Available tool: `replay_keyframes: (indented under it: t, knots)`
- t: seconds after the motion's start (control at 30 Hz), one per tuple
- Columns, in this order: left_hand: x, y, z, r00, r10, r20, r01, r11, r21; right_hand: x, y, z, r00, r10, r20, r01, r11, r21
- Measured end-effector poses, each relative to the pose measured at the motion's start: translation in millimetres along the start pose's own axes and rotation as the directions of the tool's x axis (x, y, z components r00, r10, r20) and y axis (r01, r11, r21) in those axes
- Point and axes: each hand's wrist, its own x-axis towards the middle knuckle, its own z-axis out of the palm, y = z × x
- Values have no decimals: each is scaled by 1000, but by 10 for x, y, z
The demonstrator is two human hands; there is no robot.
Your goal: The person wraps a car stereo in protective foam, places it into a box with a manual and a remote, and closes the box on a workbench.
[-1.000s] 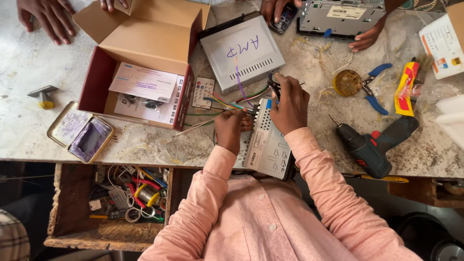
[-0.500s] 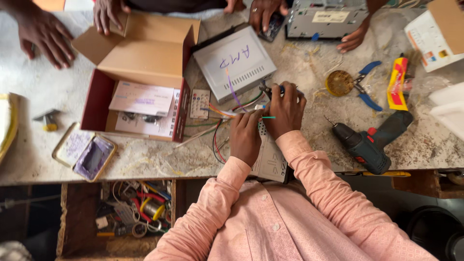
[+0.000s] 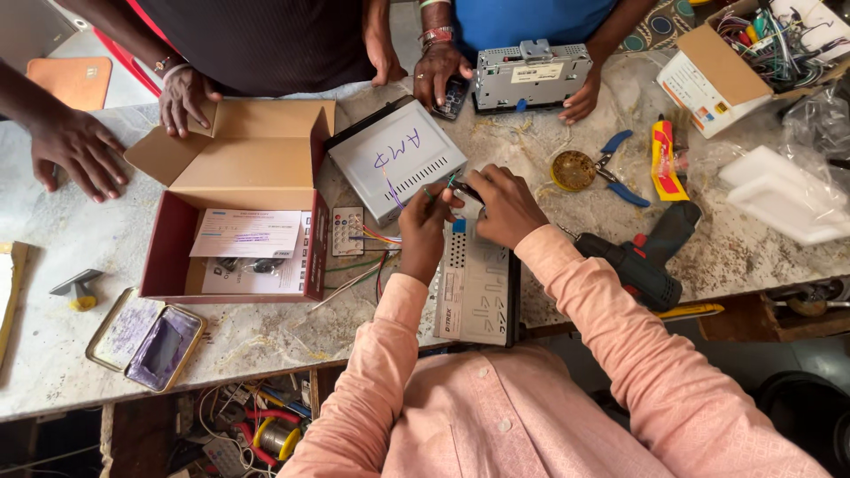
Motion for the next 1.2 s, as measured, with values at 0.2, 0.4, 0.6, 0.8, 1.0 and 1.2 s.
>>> replay_keyframes:
  t: [0.2,0.4,0.6,0.8,1.0,1.2]
  knots:
    - [-18,80,-29,1000,26,3,-26,994,106,-47,-54,-3,998,-66,-19,66,997,43]
    - [-3,153,-44,999,-35,40,35,999,-14,-30,-14,-76,986,80,147,-89,995,54]
    - [-33,257,-7,997,-18,70,6,985,174,-46,-37,-156,955,146,258,-188,971,146]
    - [-70,261,142,968,202,-146,-132,912,389,63,-73,-199,937,192,291,-241,960,144]
    - [-20,156,163,933,315,-171,-245,908,340,70,-134,-11,918,337,209,-373,912,171]
    - [-42,160,214,905,341,-254,-254,913,319,279,-76,179,769,638,27,-628,748,215]
